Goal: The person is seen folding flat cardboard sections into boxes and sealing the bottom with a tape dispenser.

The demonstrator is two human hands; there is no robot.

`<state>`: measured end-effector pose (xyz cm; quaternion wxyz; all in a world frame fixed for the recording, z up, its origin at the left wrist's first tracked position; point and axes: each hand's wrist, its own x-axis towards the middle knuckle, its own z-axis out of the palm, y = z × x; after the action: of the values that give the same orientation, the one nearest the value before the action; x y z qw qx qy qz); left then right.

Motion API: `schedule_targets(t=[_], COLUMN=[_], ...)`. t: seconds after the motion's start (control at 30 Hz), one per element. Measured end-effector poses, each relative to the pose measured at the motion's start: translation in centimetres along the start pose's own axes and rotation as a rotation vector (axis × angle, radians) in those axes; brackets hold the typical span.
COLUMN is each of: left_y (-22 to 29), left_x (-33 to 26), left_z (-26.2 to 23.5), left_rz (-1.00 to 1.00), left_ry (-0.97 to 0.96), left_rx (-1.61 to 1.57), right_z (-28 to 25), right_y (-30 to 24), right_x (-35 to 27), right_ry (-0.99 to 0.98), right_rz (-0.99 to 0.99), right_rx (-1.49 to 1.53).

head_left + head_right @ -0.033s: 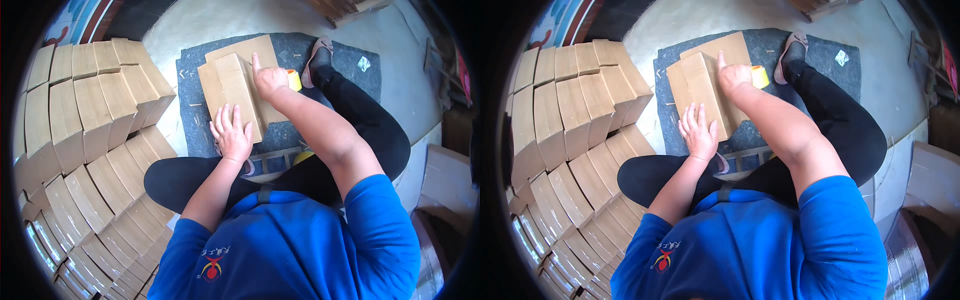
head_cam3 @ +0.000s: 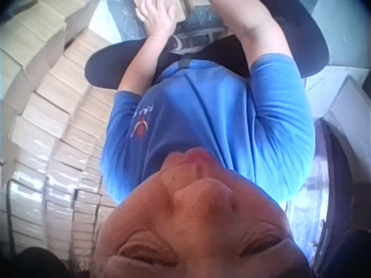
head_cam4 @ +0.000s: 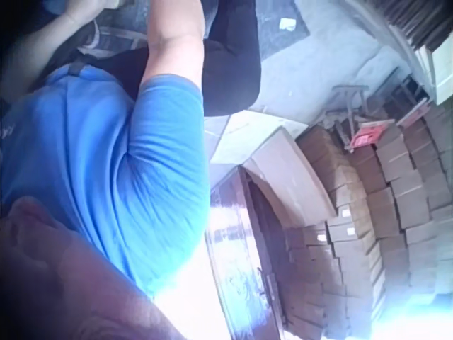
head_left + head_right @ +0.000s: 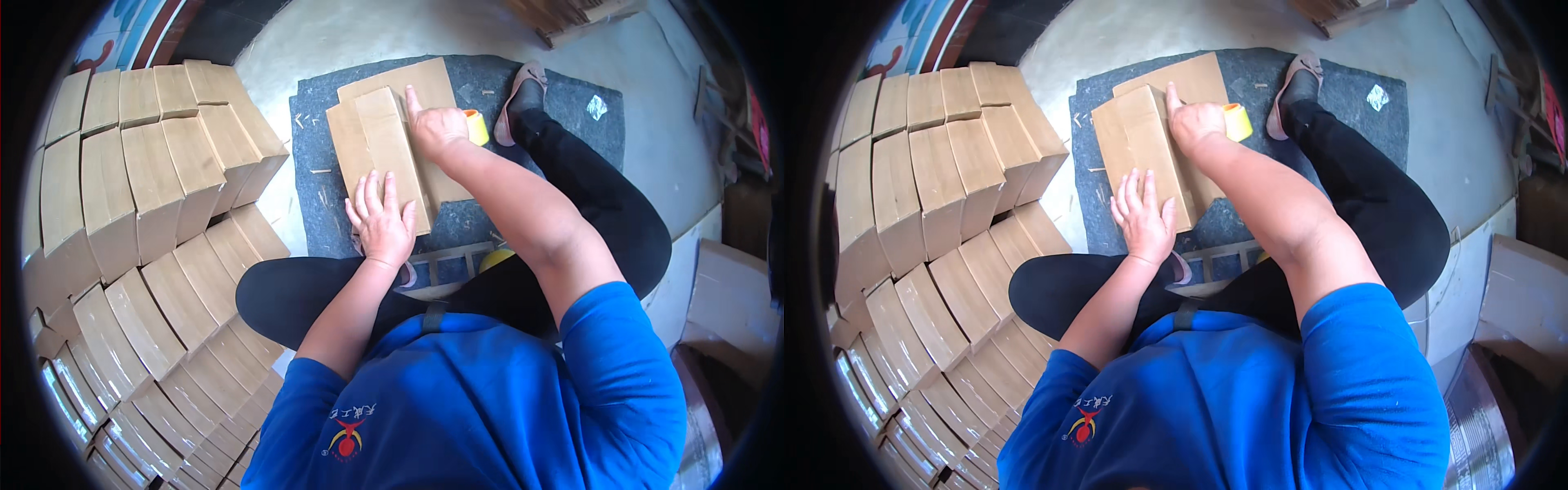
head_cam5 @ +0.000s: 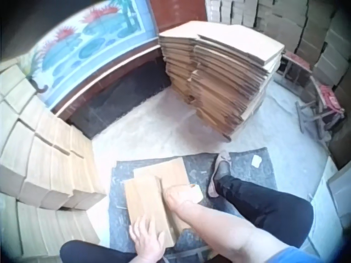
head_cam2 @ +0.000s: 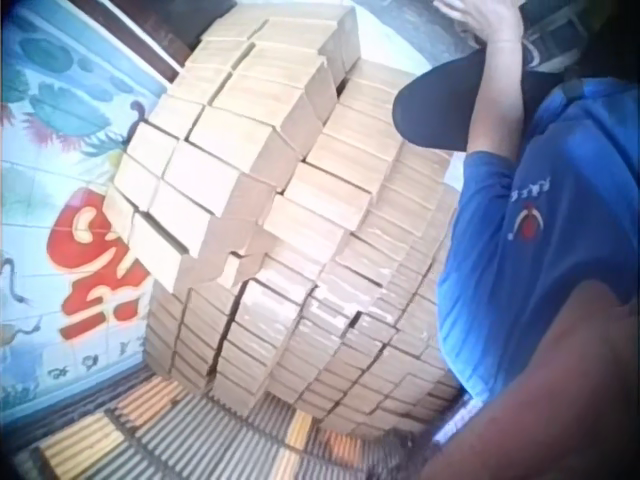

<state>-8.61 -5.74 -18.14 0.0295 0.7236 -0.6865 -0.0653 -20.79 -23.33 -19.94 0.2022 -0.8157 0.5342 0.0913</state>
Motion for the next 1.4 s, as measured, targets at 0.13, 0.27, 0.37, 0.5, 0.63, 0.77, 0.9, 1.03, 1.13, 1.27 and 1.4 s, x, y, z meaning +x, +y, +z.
schedule_targets(t=[0.13,0.27,0.37,0.5,0.63,0.77,0.9,1.03,1.13,1.27,1.4], left_y=[-0.2,-0.5,-0.4,-3.1,-7.3,-6.2,-10.0,-10.7,-10.0,-10.1,-10.3], left_x=[0.2,0.5,1.6,9.2,16.8,18.1,16.6,13.5,9.7,7.3,6.0], left_z=[-0.3,-0.4,-2.0,-2.4,-0.9,-4.5,-6.1,-2.6,0.8,2.7,0.5], left_rz=[-0.007,-0.009,-0.036,-0.018,-0.013,-0.29,-0.418,-0.56,-0.623,-0.623,-0.484], left_ry=[-0.003,0.017,0.091,0.171,0.118,-0.11,0.075,0.153,0.293,0.316,-0.025], left_rx=[-0.008,-0.021,-0.172,-0.227,-0.248,-0.215,-0.402,-0.582,-0.725,-0.892,-0.94], right_z=[2.6,7.5,7.9,7.5,6.7,3.4,-1.5,-2.8,-2.6,-1.7,-2.2], right_y=[-0.9,-1.0,-1.1,-2.8,-7.3,-4.2,1.9,5.6,5.3,5.5,5.9], right_x=[1.4,-2.4,-6.8,-12.8,-14.4,-12.9,-9.8,-5.8,-5.5,-6.5,-8.5], right_ry=[-0.051,-0.3,-0.54,-0.743,-0.79,-0.571,-0.293,-0.185,-0.187,-0.203,-0.251], right_rz=[-0.099,-0.23,-0.254,-0.419,-0.354,0.118,0.154,0.18,0.18,0.174,0.066], right_rx=[-0.005,-0.243,-0.244,-0.307,-0.071,0.343,0.255,-0.024,-0.127,-0.21,-0.243])
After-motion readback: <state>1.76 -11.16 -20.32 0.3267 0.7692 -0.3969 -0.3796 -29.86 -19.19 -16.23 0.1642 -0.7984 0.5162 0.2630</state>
